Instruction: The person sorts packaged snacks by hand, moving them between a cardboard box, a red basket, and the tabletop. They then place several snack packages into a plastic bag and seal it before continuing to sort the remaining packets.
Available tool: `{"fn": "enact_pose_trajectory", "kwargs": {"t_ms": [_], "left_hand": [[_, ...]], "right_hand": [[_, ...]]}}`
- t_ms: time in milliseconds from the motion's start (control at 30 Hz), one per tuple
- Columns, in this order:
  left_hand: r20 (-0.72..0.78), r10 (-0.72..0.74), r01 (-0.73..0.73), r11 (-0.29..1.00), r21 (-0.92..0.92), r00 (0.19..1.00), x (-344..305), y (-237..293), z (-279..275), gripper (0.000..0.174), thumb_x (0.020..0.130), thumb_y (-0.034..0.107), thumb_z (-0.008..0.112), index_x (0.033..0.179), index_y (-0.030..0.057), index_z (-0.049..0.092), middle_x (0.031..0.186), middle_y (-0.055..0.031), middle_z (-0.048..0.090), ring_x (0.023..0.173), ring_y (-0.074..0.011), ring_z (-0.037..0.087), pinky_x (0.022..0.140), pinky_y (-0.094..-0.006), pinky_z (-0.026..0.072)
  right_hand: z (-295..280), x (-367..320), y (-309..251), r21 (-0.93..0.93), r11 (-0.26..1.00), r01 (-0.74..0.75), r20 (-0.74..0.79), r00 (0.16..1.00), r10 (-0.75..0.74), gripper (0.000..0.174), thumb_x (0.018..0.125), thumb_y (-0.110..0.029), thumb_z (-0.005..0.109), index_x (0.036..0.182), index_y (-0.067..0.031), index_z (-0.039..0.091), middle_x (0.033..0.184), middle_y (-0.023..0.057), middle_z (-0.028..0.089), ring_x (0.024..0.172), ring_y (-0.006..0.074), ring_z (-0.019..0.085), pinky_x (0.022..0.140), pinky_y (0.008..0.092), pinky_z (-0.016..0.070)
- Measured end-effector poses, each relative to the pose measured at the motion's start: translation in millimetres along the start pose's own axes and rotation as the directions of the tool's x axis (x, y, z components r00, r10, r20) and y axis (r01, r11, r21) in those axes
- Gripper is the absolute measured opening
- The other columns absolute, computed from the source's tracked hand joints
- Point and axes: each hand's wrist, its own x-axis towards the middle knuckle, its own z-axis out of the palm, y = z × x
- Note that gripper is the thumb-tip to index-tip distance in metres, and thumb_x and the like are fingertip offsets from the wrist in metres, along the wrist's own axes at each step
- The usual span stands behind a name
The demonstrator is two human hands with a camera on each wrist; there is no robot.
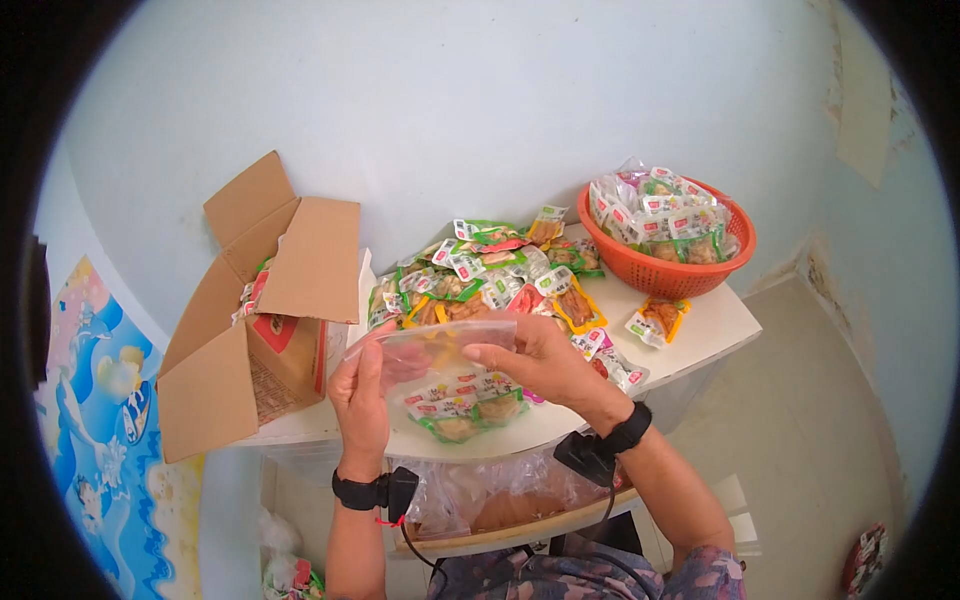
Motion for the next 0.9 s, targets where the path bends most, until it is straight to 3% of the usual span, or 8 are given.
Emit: {"fn": "enact_pose_trajectory", "kwargs": {"t_ms": [67, 167, 267, 367, 467, 567, 767, 900], "left_hand": [[-0.008, -0.001, 0.001, 1.000, -0.024, 1.000, 1.9, 5.8, 4.7, 0.039, 0.112, 0.023, 0.051, 0.134, -0.0067, 0.063, 0.104, -0.0175, 0.077, 0.090, -0.0236, 0.076, 0.083, -0.0350, 0.0620], [0.002, 0.029, -0.029, 0.994, 0.105, 1.000, 0.9, 9.2, 0.3, 0.043, 0.113, 0.026, 0.046, 0.138, -0.0060, 0.060, 0.109, -0.0175, 0.076, 0.094, -0.0213, 0.075, 0.087, -0.0339, 0.0608], [-0.037, 0.022, -0.018, 0.994, 0.107, 0.999, -1.3, -5.0, -3.0, 0.040, 0.112, 0.023, 0.050, 0.138, -0.0046, 0.061, 0.106, -0.0155, 0.077, 0.095, -0.0191, 0.075, 0.088, -0.0320, 0.0589], [0.024, 0.037, -0.040, 0.986, 0.165, 0.999, -13.7, -17.8, -0.7, 0.035, 0.110, 0.021, 0.054, 0.130, -0.0040, 0.066, 0.101, -0.0137, 0.078, 0.094, -0.0183, 0.075, 0.087, -0.0315, 0.0576], [0.059, -0.060, 0.047, 0.977, 0.209, 0.996, -20.1, -20.9, -6.8, 0.027, 0.107, 0.017, 0.060, 0.123, -0.0032, 0.070, 0.097, -0.0115, 0.078, 0.091, -0.0144, 0.074, 0.085, -0.0282, 0.0567], [0.021, -0.090, 0.082, 0.965, 0.249, 0.996, -15.6, -11.9, -1.9, 0.027, 0.108, 0.020, 0.058, 0.114, -0.0025, 0.071, 0.090, -0.0102, 0.078, 0.083, -0.0122, 0.071, 0.076, -0.0279, 0.0538], [-0.050, -0.169, 0.177, 0.952, 0.250, 0.984, -12.9, -18.0, 2.2, 0.029, 0.105, 0.015, 0.062, 0.128, -0.0021, 0.067, 0.073, -0.0036, 0.068, 0.071, -0.0080, 0.065, 0.066, -0.0225, 0.0485], [-0.074, -0.220, 0.232, 0.937, 0.261, 0.973, -14.3, -7.9, 4.0, 0.043, 0.099, 0.013, 0.068, 0.139, -0.0008, 0.063, 0.071, 0.0019, 0.063, 0.068, -0.0054, 0.060, 0.066, -0.0206, 0.0449]], "right_hand": [[-4.6, 2.1, 8.6, -0.055, 0.996, -0.068, 0.020, 0.997, 0.069, 0.031, 0.106, -0.015, 0.062, 0.132, 0.0025, 0.065, 0.107, 0.0049, 0.074, 0.098, 0.0101, 0.069, 0.090, 0.0285, 0.0582], [0.0, -0.4, 5.9, -0.005, 1.000, -0.001, -0.022, 1.000, 0.001, 0.029, 0.107, -0.016, 0.061, 0.128, 0.0024, 0.068, 0.105, 0.0054, 0.075, 0.097, 0.0101, 0.070, 0.088, 0.0281, 0.0587], [-1.5, -2.9, 19.5, -0.076, 0.997, -0.009, -0.016, 1.000, 0.008, 0.027, 0.108, -0.013, 0.058, 0.128, 0.0032, 0.068, 0.107, 0.0097, 0.076, 0.103, 0.0169, 0.074, 0.093, 0.0332, 0.0605], [0.0, -8.6, 17.4, 0.007, 0.999, -0.033, -0.079, 0.996, 0.034, 0.028, 0.108, -0.017, 0.059, 0.125, 0.0031, 0.070, 0.105, 0.0094, 0.077, 0.101, 0.0175, 0.075, 0.090, 0.0331, 0.0612], [-4.2, -8.6, 15.5, -0.032, 0.998, -0.051, -0.090, 0.995, 0.048, 0.029, 0.107, -0.020, 0.061, 0.120, 0.0037, 0.071, 0.098, 0.0077, 0.077, 0.091, 0.0115, 0.072, 0.081, 0.0281, 0.0607], [-0.6, -4.3, 3.3, 0.065, 0.993, -0.100, -0.149, 0.983, 0.109, 0.029, 0.107, -0.021, 0.063, 0.117, 0.0040, 0.072, 0.091, 0.0079, 0.076, 0.083, 0.0109, 0.073, 0.071, 0.0261, 0.0605], [-15.4, -0.4, 14.0, -0.057, 0.973, -0.225, -0.160, 0.964, 0.214, 0.024, 0.103, -0.019, 0.067, 0.105, 0.0045, 0.071, 0.077, 0.0056, 0.072, 0.062, 0.0095, 0.067, 0.050, 0.0252, 0.0504], [-19.0, -1.0, 24.1, -0.065, 0.948, -0.313, -0.172, 0.939, 0.298, 0.028, 0.095, -0.012, 0.073, 0.118, 0.0033, 0.066, 0.074, 0.0041, 0.070, 0.060, 0.0069, 0.062, 0.048, 0.0243, 0.0435]]}}
